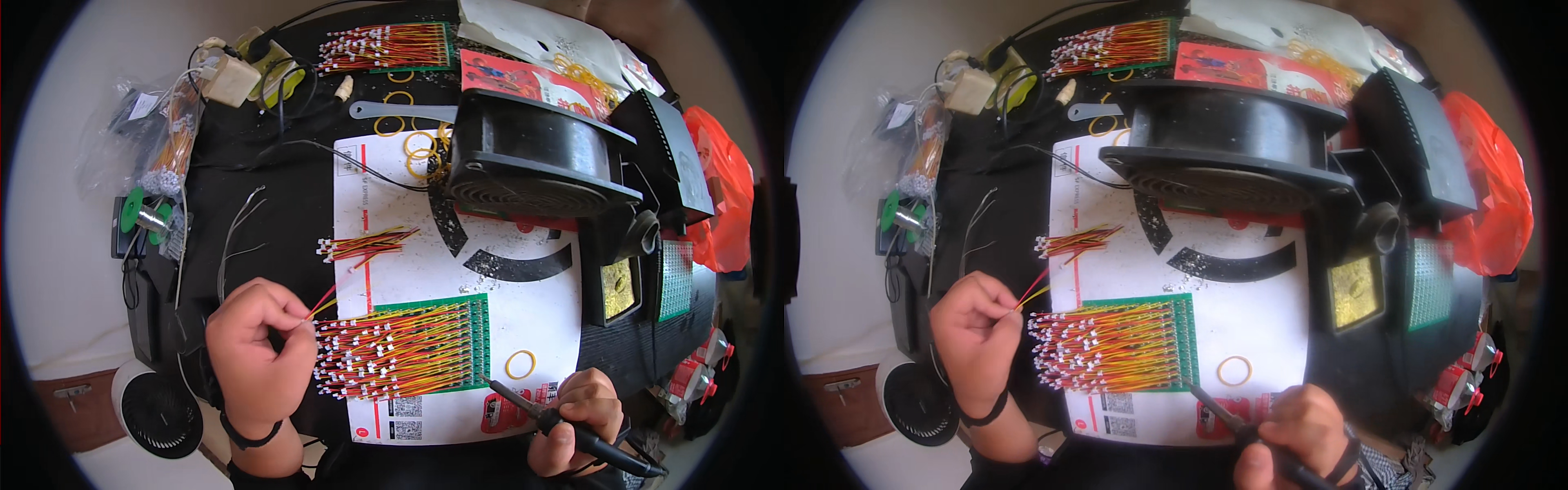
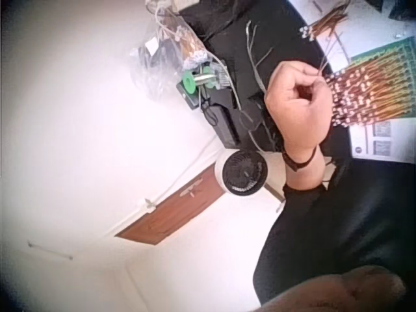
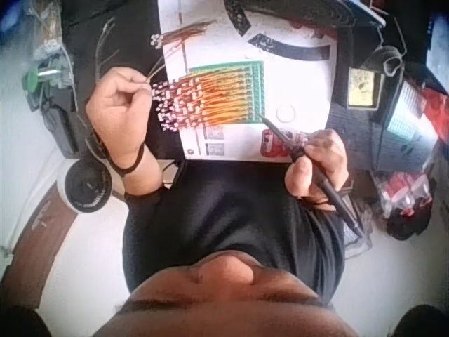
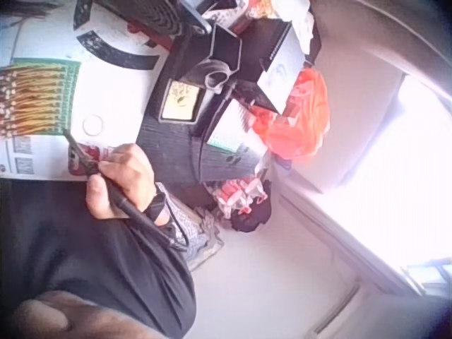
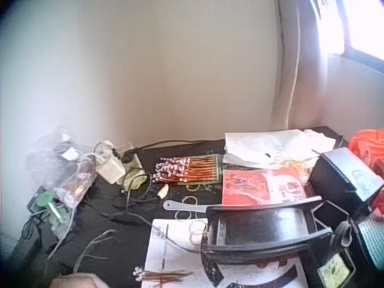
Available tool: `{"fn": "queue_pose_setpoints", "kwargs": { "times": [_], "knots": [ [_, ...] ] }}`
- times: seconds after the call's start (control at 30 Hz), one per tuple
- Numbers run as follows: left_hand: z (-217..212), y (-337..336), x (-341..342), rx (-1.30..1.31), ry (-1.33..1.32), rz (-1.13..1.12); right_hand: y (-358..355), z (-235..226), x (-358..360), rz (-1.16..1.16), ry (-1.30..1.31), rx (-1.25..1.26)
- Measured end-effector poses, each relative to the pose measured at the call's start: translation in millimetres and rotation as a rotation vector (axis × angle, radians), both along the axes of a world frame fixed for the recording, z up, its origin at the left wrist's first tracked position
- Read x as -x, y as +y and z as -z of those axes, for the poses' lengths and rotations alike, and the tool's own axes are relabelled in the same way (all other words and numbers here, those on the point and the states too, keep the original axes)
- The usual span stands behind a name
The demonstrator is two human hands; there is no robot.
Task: Soldering wires onto a printed circuit board.
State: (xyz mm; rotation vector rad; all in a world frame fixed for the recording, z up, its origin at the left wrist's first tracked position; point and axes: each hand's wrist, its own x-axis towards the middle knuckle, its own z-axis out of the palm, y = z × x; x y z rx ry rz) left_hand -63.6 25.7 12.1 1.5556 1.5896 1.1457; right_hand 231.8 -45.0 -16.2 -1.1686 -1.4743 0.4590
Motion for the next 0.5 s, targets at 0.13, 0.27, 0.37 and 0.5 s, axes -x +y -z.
{"fn": "queue_pose_setpoints", "kwargs": {
  "times": [0.13,0.27,0.37,0.5],
  "knots": [
    [-18,-13,-27,0.021,-0.203,-0.021,3,2,0,-0.021,0.003,-0.029],
    [-15,-9,-29,-0.056,0.094,0.600,3,6,2,0.007,0.019,-0.049],
    [-15,-16,-39,-0.034,0.008,0.571,4,7,3,0.024,0.032,-0.052],
    [-14,-22,-52,-0.039,0.047,0.553,4,8,3,0.033,0.034,-0.061]
  ]
}}
